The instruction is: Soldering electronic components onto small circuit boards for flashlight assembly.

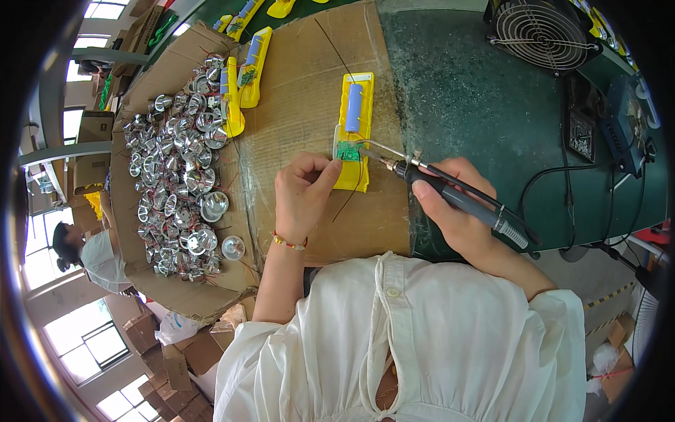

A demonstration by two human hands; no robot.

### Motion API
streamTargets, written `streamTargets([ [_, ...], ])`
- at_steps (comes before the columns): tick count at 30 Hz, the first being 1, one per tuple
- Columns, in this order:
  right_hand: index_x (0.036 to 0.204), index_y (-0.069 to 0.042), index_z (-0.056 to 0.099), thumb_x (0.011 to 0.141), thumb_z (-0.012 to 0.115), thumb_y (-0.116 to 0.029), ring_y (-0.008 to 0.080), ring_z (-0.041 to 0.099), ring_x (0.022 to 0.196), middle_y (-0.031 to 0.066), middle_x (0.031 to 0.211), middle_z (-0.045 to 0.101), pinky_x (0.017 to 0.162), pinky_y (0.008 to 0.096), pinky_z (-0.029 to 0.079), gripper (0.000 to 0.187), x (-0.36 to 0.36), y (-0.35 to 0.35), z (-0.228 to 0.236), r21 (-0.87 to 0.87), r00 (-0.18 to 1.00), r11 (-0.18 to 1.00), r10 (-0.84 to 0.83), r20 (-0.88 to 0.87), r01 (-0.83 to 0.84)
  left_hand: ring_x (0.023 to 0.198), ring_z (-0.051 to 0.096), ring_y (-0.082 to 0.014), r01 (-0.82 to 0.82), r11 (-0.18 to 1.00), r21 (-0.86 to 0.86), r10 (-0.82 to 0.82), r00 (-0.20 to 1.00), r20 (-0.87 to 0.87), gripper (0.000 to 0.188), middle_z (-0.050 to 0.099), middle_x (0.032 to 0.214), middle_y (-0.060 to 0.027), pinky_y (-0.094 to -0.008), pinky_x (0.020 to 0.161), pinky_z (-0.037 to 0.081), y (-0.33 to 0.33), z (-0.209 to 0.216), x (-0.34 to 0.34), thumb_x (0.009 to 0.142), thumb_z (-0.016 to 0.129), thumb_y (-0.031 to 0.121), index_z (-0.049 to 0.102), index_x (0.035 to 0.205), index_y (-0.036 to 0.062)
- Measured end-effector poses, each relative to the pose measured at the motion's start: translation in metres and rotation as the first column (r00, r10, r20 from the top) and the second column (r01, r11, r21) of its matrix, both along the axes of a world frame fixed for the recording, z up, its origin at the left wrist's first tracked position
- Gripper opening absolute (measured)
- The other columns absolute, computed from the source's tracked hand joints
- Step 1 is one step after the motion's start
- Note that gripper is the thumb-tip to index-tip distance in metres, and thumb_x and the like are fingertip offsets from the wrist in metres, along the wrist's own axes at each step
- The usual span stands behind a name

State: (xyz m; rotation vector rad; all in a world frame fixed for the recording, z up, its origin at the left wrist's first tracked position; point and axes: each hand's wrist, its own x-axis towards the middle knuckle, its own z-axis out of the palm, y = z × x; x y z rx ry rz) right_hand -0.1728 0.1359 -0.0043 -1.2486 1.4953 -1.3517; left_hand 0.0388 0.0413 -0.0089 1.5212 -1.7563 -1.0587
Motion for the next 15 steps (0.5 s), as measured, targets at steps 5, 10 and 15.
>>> streamTargets([
  [5, 0.092, 0.002, 0.056, 0.083, 0.067, -0.011, 0.0096, 0.058, 0.067, 0.0079, 0.077, 0.063, 0.061, 0.0235, 0.046, 0.020, -0.002, 0.003, 0.003, -0.025, 0.996, 0.999, 0.038, -0.075, -0.040, 0.062, 0.061, -0.0170, 0.002, 1.000, -0.013, -0.002, 1.000, 0.018, 0.013, 0.063, 0.076, -0.0108, -0.0277, 0.058, 0.047, 0.002, 0.004, 0.000, 0.079, 0.070, 0.011, 0.068, 0.078, -0.0016],
  [10, 0.092, 0.002, 0.057, 0.082, 0.068, -0.010, 0.0101, 0.057, 0.067, 0.0078, 0.078, 0.062, 0.061, 0.0237, 0.046, 0.019, -0.005, 0.005, 0.003, -0.026, 0.998, 0.999, 0.023, -0.058, -0.025, 0.067, 0.063, -0.0134, -0.062, 0.997, -0.053, 0.056, 0.993, -0.106, 0.009, 0.066, 0.079, -0.0086, -0.0256, 0.061, 0.050, 0.010, 0.011, 0.000, 0.080, 0.069, 0.007, 0.069, 0.083, -0.0013],
  [15, 0.092, 0.002, 0.057, 0.081, 0.069, -0.010, 0.0104, 0.057, 0.067, 0.0082, 0.079, 0.062, 0.060, 0.0241, 0.046, 0.020, -0.007, 0.007, 0.002, -0.043, 0.999, 0.999, 0.017, -0.047, -0.019, 0.072, 0.062, -0.0093, -0.148, 0.986, 0.072, 0.164, 0.929, -0.332, 0.010, 0.067, 0.082, -0.0069, -0.0238, 0.064, 0.050, 0.014, 0.015, -0.001, 0.081, 0.070, 0.007, 0.070, 0.087, -0.0004],
])
